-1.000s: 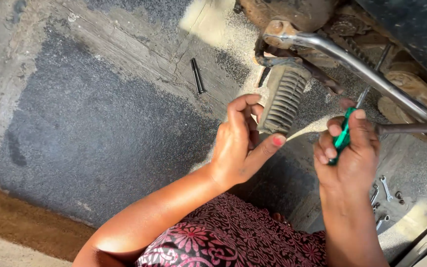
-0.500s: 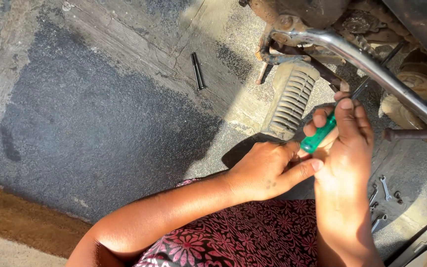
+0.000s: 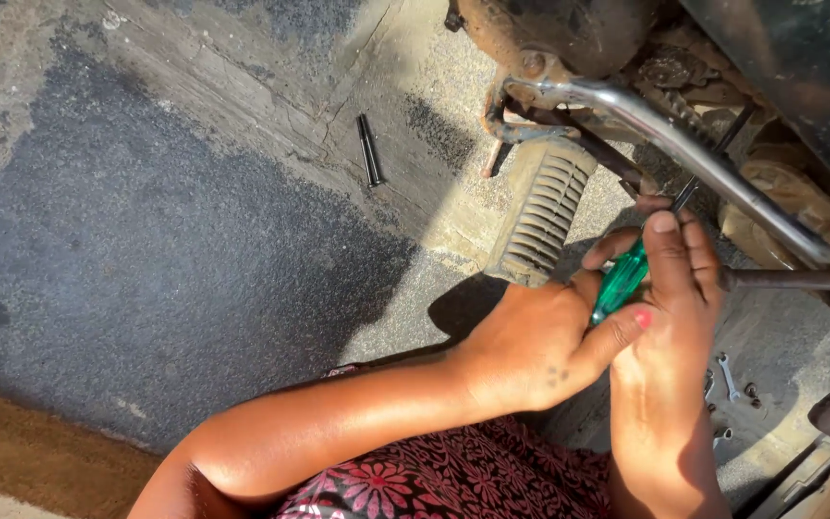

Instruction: The person uses a green screwdriver to loosen and remove a bolt from the motorcycle's footpeg assembly. They then detach the footpeg and place it on the ground before picking up a wrench.

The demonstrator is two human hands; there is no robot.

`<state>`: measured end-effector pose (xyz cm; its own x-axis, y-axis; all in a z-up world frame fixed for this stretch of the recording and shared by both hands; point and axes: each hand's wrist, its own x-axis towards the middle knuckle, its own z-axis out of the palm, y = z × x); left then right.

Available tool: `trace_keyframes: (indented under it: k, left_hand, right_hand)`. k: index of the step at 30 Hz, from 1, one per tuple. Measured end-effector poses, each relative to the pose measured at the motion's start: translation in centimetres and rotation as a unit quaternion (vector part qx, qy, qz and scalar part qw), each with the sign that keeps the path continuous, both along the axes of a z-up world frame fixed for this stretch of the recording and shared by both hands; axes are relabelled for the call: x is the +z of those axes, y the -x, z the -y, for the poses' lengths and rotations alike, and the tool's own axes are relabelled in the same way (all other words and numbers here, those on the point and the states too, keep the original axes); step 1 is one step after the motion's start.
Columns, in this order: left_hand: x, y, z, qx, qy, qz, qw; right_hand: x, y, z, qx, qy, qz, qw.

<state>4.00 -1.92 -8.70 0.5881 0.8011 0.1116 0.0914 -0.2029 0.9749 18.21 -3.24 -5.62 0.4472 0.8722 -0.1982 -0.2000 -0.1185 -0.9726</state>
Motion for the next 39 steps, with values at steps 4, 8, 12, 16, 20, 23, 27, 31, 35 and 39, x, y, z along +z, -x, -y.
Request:
trace_keyframes:
  k: [4, 8, 12, 16, 20, 23, 27, 31, 35, 39]
  left_hand:
    - [2.6, -0.7, -1.7, -0.047, 0.32, 0.115, 0.939]
    - [0.3, -2.9, -0.3, -0.036, 0.393, 0.128, 0.91]
    - [-1.7, -4.3, 0.8, -0.057, 0.427, 0.259, 0.865]
    - [-2.5, -4.7, 1.0, -0.108, 0.532, 0.369, 0.754]
    - [-1.6, -4.5, 0.1, -0.103, 0.619, 0.353, 0.694]
    - [-2.0, -4.2, 0.1, -0.098, 0.635, 0.364, 0.674]
    - [-2.0, -3.4, -0.1, -0.121, 0.624, 0.374, 0.675]
    - [-2.0, -3.0, -0.7, -0.126, 0.525, 0.342, 0.769]
    - [-0.8, -3.4, -1.0, -0.065, 0.433, 0.158, 0.885]
    - [-1.2, -6.4, 0.3, 0.045, 0.258, 0.117, 0.958]
  right_hand:
    - [1.2, 0.2, -0.4, 0.028, 0.005, -0.033, 0.999]
    - [-0.9, -1.6, -0.7, 0.081, -0.011, -0.13, 0.988]
    - [-3.7, -4.1, 0.6, 0.12, -0.048, -0.144, 0.981]
    - [-2.3, -2.5, -0.1, 0.071, 0.012, 0.076, 0.995]
    - [-0.5, -0.7, -1.6, 0.042, 0.08, 0.142, 0.986]
    - [-0.2, 0.2, -2.2, 0.019, 0.131, 0.156, 0.979]
    - [0.0, 0.7, -2.3, 0.019, 0.138, 0.179, 0.974]
    - [-1.2, -1.5, -1.6, 0.038, 0.145, 0.2, 0.968]
    - [-1.6, -2.7, -1.2, 0.066, 0.131, 0.173, 0.974]
    - [-2.9, -5.5, 0.2, 0.12, 0.057, 0.077, 0.988]
